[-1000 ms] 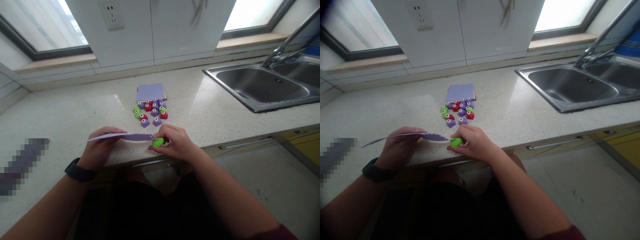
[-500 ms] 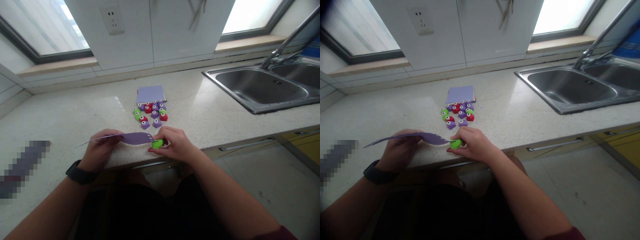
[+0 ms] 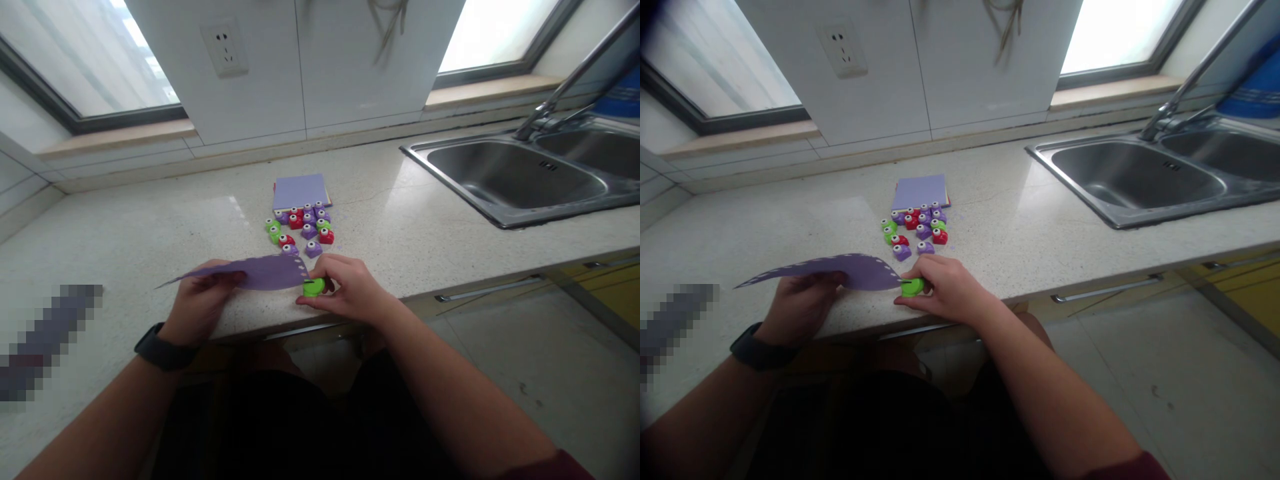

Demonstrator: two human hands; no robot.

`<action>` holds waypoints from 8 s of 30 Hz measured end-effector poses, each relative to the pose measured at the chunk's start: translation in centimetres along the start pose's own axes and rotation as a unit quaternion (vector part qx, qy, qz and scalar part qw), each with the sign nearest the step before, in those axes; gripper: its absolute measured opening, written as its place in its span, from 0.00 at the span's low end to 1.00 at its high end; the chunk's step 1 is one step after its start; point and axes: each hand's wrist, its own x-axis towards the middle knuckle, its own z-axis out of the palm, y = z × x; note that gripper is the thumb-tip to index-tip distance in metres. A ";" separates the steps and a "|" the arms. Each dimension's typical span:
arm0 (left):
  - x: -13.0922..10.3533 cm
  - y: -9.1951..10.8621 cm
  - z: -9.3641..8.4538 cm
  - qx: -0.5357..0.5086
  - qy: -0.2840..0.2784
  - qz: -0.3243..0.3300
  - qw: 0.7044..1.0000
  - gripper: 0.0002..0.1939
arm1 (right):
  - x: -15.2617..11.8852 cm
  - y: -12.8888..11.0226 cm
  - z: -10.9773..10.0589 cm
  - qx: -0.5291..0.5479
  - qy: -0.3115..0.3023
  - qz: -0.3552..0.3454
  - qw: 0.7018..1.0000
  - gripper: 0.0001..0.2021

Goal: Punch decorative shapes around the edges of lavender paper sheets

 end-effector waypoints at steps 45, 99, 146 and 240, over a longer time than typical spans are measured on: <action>0.5 1.3 1.3 -0.164 0.065 -0.089 0.980 0.22 | 0.5 0.8 -0.3 0.202 0.194 0.277 0.919 0.22; 1.4 0.7 0.5 -0.285 0.053 -0.136 0.948 0.20 | 1.0 1.3 0.2 -0.029 0.135 0.323 0.936 0.28; 0.9 0.4 0.8 -0.238 -0.018 -0.081 0.968 0.24 | 0.9 -0.1 0.3 -0.099 -0.032 0.227 0.968 0.12; 1.0 0.1 0.4 -0.156 0.052 -0.024 0.986 0.20 | 0.5 2.8 0.4 0.169 0.276 0.315 0.892 0.11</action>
